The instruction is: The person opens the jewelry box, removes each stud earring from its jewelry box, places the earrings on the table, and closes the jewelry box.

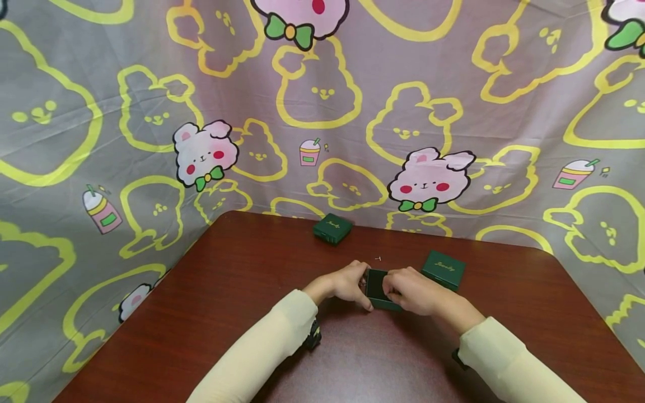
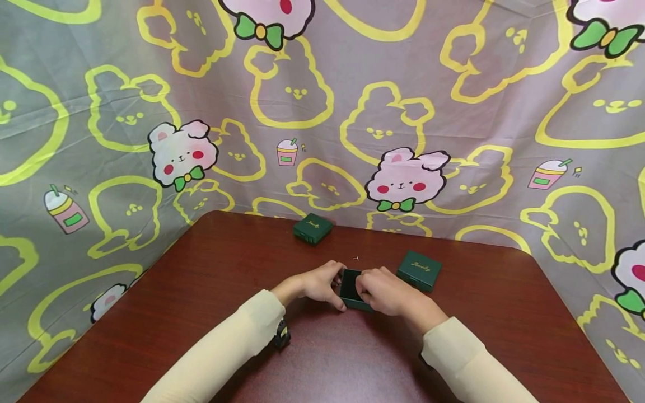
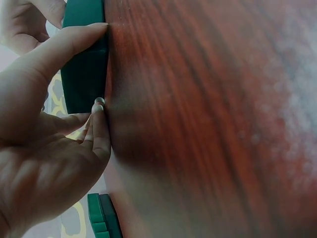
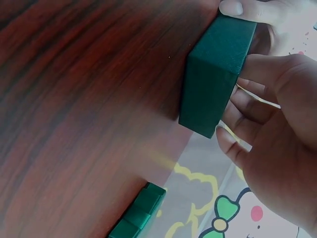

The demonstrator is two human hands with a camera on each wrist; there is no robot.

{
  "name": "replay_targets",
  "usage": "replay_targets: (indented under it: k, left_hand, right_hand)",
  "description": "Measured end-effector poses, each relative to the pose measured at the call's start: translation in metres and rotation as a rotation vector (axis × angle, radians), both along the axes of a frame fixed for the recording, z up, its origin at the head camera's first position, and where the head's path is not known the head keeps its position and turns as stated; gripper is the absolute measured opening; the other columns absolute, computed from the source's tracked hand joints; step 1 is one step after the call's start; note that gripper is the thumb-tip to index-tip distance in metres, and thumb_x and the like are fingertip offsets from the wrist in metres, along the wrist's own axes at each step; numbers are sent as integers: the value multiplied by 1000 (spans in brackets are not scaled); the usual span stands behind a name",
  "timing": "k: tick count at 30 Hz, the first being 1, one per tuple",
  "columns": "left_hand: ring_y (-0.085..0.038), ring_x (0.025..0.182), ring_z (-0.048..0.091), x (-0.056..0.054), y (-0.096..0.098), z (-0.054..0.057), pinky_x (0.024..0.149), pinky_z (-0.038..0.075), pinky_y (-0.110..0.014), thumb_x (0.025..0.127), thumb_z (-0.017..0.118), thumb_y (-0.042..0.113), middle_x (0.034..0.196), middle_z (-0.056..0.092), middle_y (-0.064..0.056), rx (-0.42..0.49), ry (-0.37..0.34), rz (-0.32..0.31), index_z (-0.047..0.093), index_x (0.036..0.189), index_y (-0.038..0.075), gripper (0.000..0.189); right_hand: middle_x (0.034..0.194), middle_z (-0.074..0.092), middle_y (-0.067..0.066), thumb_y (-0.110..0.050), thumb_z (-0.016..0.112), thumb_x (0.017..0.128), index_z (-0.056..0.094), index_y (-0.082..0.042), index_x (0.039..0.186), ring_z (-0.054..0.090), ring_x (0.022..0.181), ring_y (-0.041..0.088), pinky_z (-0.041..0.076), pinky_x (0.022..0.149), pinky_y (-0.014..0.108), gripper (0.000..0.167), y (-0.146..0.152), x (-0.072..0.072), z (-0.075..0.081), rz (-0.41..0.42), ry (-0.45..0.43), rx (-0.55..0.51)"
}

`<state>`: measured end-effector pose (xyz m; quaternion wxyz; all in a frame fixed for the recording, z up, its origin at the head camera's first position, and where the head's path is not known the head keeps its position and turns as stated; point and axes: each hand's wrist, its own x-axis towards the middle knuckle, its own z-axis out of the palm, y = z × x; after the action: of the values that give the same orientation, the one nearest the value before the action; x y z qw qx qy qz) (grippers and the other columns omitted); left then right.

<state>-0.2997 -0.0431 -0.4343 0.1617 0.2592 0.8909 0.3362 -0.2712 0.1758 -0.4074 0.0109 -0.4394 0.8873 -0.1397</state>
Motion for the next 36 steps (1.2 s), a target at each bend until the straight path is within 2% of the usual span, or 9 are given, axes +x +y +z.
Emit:
replay_targets:
  k: [4,17,29,36]
  left_hand:
    - [-8,97,47,0,0,0,87,42,-22,68,96,17,112,46,-1,-2,2,2,55,121,7,68]
    - [-8,97,49,1,1,2,87,43,-22,68,96,16,114,45,-2,1,-11,10,54,122,6,68]
    - [-8,97,48,1,2,3,86,43,-22,68,96,16,113,45,-2,7,-15,13,55,121,7,68]
    - [-9,97,47,1,1,2,86,43,-23,69,96,16,113,46,-3,1,-21,10,54,120,8,67]
  right_hand:
    - [72,45,-13,-1,70,92,57,-19,76,40,64,4,35,73,37,27,0,1,0,-17,26,24]
    - [74,49,-12,-2,70,92,60,-17,80,43,67,4,38,74,37,22,2,-1,2,-17,36,29]
    - [76,52,-12,-2,70,92,62,-17,82,44,68,4,39,74,35,21,3,-2,2,-5,29,7]
    - [76,51,-12,-1,69,94,61,-18,82,43,67,3,38,68,30,22,4,-3,0,3,0,-11]
